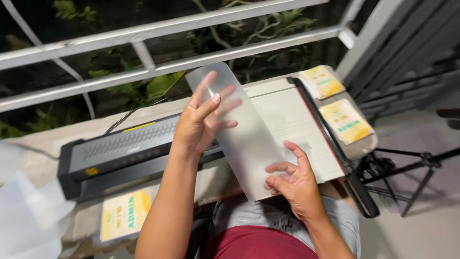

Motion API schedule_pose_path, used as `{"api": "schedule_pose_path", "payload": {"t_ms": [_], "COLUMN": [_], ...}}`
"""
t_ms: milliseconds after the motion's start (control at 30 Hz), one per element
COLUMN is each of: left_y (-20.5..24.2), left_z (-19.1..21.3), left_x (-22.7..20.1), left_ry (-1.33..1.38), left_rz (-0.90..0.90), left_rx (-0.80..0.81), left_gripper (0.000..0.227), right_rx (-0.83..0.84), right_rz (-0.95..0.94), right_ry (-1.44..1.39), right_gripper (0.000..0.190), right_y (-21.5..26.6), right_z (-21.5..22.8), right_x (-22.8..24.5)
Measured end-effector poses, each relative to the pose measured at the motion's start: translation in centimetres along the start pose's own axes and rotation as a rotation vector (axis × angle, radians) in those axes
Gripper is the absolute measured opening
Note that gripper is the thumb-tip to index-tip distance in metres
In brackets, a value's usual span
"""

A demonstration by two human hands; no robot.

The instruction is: The person trims a plastic sheet using a paper cutter and prepares a card for lamination.

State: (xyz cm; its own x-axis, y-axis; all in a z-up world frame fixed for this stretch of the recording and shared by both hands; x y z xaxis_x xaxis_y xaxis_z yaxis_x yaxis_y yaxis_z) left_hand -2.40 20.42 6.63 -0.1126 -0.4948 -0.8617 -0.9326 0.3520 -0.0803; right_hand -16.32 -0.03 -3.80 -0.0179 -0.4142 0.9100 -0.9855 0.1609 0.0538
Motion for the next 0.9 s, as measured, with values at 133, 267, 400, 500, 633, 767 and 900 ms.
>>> {"api": "schedule_pose_path", "payload": {"t_ms": [133,267,400,500,633,767,900], "left_y": [-3.1,-4.9,-4.5,-4.3,-2.0,0.8,4.8], "left_z": [-2.0,-3.0,-3.4,-2.2,-1.3,-1.2,-3.5], "left_x": [3.5,5.8,6.0,7.4,7.3,7.1,6.7], "left_ry": [-0.018,-0.044,-0.038,0.09,0.054,0.047,-0.065], "left_rz": [0.15,0.153,0.195,0.226,0.23,0.154,0.122], "left_rx": [0.044,0.095,0.069,0.078,0.041,0.137,0.257], "left_gripper": [0.093,0.09,0.083,0.084,0.087,0.09,0.071], "right_rx": [0.0,0.07,0.482,0.564,0.42,0.245,0.142], "right_rz": [0.088,0.056,0.074,0.007,0.235,0.508,0.64], "right_ry": [0.082,0.148,-0.106,0.067,0.264,0.543,0.589], "right_gripper": [0.053,0.037,0.055,0.065,0.044,0.03,0.019], "right_y": [0.9,3.1,6.4,8.2,8.4,8.9,9.7], "right_z": [3.4,4.1,2.7,0.5,0.5,0.7,1.1], "right_x": [-0.1,2.3,4.9,7.2,5.9,6.6,6.8]}}
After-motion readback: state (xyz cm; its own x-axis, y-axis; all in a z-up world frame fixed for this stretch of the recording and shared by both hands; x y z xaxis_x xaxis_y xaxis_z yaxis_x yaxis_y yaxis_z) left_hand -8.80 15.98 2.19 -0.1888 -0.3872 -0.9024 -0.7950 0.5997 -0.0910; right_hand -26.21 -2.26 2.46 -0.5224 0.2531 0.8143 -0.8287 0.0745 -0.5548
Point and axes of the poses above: each hand's wrist, its own y-axis away from the middle knuckle, its own z-axis out of the back of the hand, x = y × z, the point moved 5 cm from there along -y, towards the middle knuckle, and after that the axes turned 8 degrees about -y, right-handed, at the moved point
